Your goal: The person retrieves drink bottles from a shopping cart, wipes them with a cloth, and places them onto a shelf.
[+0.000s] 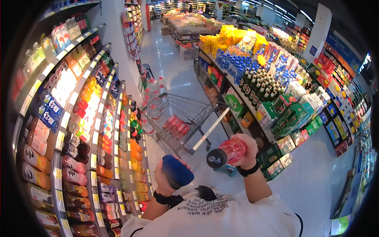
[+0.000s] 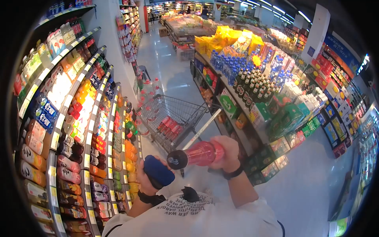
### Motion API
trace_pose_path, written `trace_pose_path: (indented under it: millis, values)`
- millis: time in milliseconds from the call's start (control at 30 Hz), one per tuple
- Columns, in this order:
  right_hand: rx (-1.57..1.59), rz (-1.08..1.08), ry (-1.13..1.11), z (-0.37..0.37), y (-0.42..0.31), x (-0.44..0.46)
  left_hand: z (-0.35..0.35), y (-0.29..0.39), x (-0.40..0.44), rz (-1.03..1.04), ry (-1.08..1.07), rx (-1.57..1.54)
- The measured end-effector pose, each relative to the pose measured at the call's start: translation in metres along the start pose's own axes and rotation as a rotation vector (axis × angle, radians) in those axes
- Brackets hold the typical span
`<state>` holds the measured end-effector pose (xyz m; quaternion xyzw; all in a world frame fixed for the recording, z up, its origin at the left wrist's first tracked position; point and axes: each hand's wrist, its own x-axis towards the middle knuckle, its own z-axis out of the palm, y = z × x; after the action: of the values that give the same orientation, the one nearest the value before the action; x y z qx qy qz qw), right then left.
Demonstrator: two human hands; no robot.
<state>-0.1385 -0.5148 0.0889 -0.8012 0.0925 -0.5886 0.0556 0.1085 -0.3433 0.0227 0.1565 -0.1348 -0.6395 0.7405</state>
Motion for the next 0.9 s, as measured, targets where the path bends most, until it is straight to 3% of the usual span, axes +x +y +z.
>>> trace_pose_path:
  millis: [133, 300, 400, 567, 733, 900]
  values:
    - [0.057, -0.081, 0.027, -0.001, 0.022, 0.014, 0.020, -0.018, 0.004, 0.032, 0.064, 0.048]
    - [0.047, 0.023, -0.086, -0.015, 0.032, -0.016, 0.015, -0.044, 0.022, -0.058, 0.020, -0.046]
    - [0.010, 0.111, -0.214, -0.037, 0.026, -0.037, 0.033, -0.062, 0.034, -0.133, 0.110, -0.179]
    - [-0.040, 0.390, -0.254, -0.080, 0.015, -0.090, -0.012, -0.104, 0.055, -0.261, 0.233, -0.300]
    - [-0.149, 0.625, -0.228, -0.140, 0.007, -0.131, 0.009, -0.136, 0.068, -0.337, 0.075, -0.098]
    - [-0.258, 0.691, -0.218, -0.194, 0.016, -0.156, 0.034, -0.180, 0.102, -0.386, -0.169, -0.011]
